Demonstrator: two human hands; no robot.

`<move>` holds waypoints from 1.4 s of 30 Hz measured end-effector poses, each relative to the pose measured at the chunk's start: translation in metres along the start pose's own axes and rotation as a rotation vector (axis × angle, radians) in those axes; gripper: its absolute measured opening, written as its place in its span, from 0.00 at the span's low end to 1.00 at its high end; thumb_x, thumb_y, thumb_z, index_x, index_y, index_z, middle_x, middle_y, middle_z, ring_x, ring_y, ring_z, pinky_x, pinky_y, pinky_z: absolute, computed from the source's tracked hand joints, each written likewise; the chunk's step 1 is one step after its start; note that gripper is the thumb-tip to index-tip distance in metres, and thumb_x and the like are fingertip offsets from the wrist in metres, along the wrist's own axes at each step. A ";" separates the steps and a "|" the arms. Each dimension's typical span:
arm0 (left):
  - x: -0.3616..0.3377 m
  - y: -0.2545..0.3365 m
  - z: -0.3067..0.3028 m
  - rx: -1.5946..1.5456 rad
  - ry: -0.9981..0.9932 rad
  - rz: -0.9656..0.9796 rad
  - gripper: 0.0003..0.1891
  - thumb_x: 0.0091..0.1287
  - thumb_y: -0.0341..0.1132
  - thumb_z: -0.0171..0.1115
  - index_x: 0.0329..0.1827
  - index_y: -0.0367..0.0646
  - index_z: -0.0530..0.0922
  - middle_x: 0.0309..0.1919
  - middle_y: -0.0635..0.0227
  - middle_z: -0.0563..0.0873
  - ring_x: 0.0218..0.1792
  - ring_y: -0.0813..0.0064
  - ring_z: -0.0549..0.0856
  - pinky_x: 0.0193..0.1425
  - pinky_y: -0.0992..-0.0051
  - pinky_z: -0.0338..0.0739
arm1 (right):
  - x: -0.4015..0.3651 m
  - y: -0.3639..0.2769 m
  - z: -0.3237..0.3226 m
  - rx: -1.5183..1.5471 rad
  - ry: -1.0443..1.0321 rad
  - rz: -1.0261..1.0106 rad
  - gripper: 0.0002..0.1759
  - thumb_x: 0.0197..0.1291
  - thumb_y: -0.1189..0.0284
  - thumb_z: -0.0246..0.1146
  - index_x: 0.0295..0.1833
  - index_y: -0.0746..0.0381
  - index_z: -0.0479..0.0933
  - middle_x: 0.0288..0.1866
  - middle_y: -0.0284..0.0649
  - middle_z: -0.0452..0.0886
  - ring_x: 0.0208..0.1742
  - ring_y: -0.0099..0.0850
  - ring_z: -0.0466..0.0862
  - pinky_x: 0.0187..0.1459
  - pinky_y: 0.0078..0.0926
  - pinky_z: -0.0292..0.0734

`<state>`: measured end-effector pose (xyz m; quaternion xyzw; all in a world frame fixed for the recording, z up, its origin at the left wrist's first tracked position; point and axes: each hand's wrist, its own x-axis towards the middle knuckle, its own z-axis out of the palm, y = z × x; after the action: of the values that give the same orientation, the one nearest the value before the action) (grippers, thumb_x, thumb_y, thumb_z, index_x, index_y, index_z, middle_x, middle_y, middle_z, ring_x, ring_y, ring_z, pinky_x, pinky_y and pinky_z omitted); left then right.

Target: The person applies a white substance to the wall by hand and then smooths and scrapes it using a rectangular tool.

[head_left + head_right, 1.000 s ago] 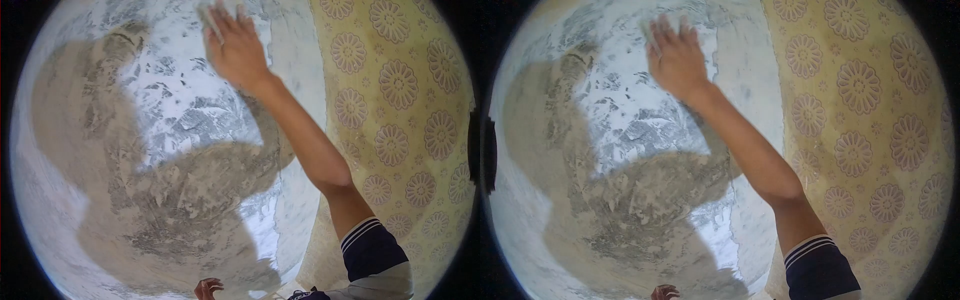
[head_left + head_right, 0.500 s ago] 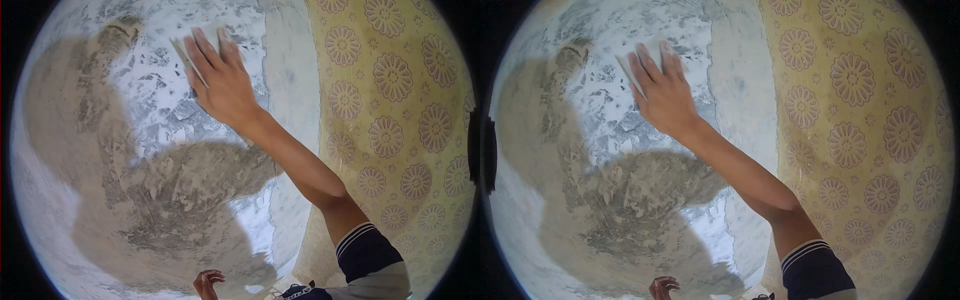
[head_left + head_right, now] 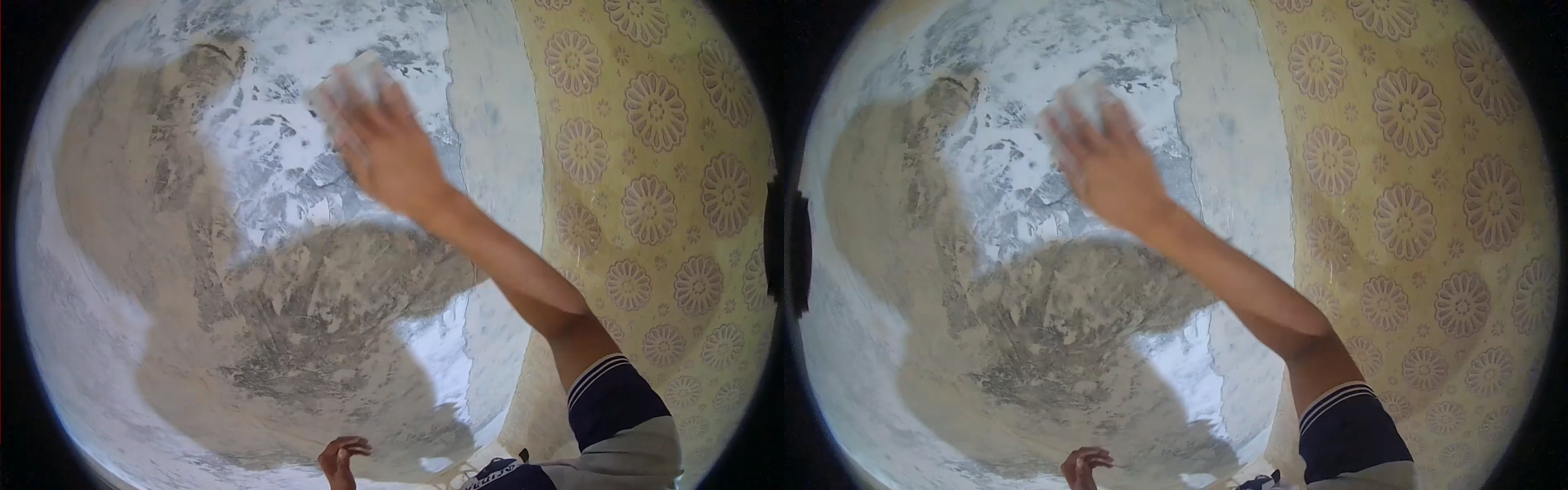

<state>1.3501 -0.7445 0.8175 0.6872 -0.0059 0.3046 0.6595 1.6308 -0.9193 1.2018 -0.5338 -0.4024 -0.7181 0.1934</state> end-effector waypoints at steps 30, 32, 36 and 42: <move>-0.027 -0.031 -0.009 0.112 0.219 -0.244 0.28 0.71 0.54 0.62 0.50 0.30 0.82 0.40 0.55 0.88 0.39 0.64 0.89 0.41 0.66 0.86 | 0.021 0.015 0.010 0.004 -0.083 0.177 0.30 0.75 0.60 0.50 0.79 0.53 0.58 0.85 0.42 0.46 0.82 0.57 0.46 0.78 0.59 0.46; -0.006 -0.020 0.004 0.084 0.168 -0.187 0.25 0.72 0.50 0.62 0.48 0.30 0.82 0.38 0.56 0.87 0.38 0.66 0.88 0.41 0.68 0.84 | 0.053 -0.003 0.030 -0.052 0.061 0.111 0.30 0.72 0.60 0.52 0.76 0.60 0.63 0.82 0.47 0.53 0.79 0.62 0.52 0.74 0.61 0.53; -0.006 -0.003 0.018 0.050 0.089 -0.088 0.22 0.72 0.46 0.63 0.46 0.30 0.81 0.36 0.57 0.87 0.37 0.68 0.87 0.41 0.69 0.83 | -0.011 -0.065 0.008 0.075 -0.180 -0.014 0.28 0.75 0.62 0.47 0.78 0.51 0.61 0.84 0.43 0.49 0.82 0.56 0.47 0.78 0.57 0.44; -0.052 -0.037 -0.027 0.105 0.243 -0.209 0.27 0.72 0.53 0.62 0.50 0.31 0.83 0.40 0.55 0.88 0.39 0.65 0.88 0.43 0.66 0.85 | 0.008 0.016 0.002 0.005 -0.086 0.096 0.29 0.72 0.62 0.52 0.77 0.53 0.63 0.81 0.48 0.56 0.77 0.65 0.54 0.74 0.61 0.53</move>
<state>1.3117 -0.7358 0.7604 0.6757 0.1611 0.3152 0.6467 1.6408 -0.9264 1.2156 -0.5821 -0.3863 -0.6835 0.2115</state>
